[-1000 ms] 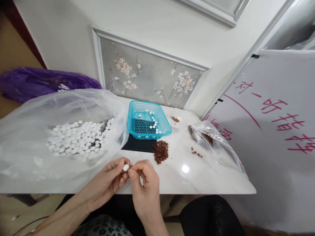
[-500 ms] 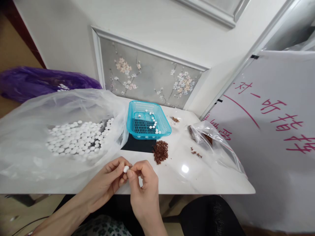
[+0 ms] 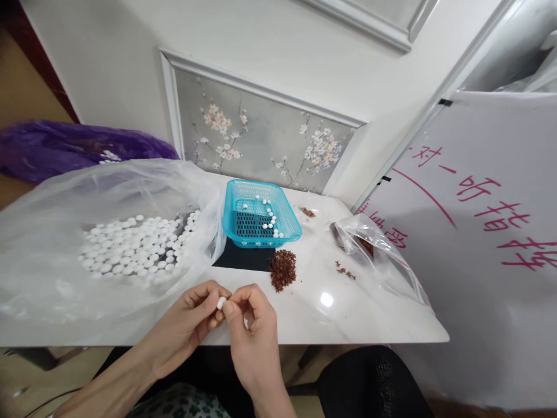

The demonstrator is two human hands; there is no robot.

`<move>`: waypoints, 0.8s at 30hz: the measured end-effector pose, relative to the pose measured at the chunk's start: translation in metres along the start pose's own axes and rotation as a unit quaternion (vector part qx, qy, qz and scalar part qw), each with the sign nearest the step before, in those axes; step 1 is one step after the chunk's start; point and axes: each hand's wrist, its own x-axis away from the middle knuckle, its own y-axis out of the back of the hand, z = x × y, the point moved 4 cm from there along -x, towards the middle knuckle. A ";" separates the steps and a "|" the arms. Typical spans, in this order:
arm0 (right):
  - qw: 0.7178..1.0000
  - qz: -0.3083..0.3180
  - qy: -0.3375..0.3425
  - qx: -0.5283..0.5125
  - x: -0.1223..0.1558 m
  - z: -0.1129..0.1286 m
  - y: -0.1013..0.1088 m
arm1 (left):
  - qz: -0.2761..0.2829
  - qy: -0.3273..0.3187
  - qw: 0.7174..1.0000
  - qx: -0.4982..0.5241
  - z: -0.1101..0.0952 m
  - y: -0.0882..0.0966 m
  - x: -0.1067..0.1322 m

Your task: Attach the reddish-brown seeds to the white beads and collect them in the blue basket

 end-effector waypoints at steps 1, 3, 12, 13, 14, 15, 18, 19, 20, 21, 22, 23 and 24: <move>1.000 0.000 -0.004 -0.003 0.000 0.000 0.000 | -0.003 -0.001 1.000 -0.002 0.000 0.000 0.000; 1.000 0.002 -0.014 -0.013 0.000 0.000 -0.001 | -0.006 -0.002 1.000 -0.006 -0.001 -0.001 -0.001; 0.999 -0.009 -0.007 -0.032 -0.004 -0.006 0.001 | -0.023 -0.003 1.000 -0.020 -0.001 -0.002 -0.002; 0.999 0.000 -0.004 -0.035 -0.005 -0.007 0.003 | -0.021 -0.002 1.000 -0.017 -0.001 -0.002 -0.002; 0.999 0.018 -0.003 -0.041 -0.005 -0.008 0.004 | -0.019 0.000 1.000 -0.014 -0.001 -0.003 -0.003; 0.998 0.046 -0.002 -0.046 -0.005 -0.007 0.005 | -0.017 0.003 1.000 -0.011 -0.001 -0.003 -0.003; 0.990 0.136 0.013 -0.030 -0.004 -0.001 0.007 | -0.013 0.009 1.000 0.001 -0.003 -0.005 -0.003; 0.988 0.154 0.019 -0.013 -0.003 0.002 0.008 | -0.013 0.011 1.000 0.002 -0.003 -0.005 -0.002; 0.986 0.163 0.026 0.005 -0.002 0.005 0.009 | -0.012 0.012 1.000 0.002 -0.003 -0.005 -0.002; 0.985 0.167 0.030 0.021 -0.002 0.007 0.009 | -0.011 0.012 1.000 0.000 -0.003 -0.004 -0.002; 0.985 0.168 0.031 0.033 -0.002 0.009 0.010 | -0.009 0.012 1.000 -0.002 -0.003 -0.004 -0.002; 0.984 0.168 0.032 0.042 -0.002 0.010 0.010 | -0.005 0.012 1.000 -0.005 -0.002 -0.004 -0.003; 0.984 0.167 0.033 0.047 -0.001 0.011 0.010 | -0.002 0.013 1.000 -0.008 -0.002 -0.003 -0.003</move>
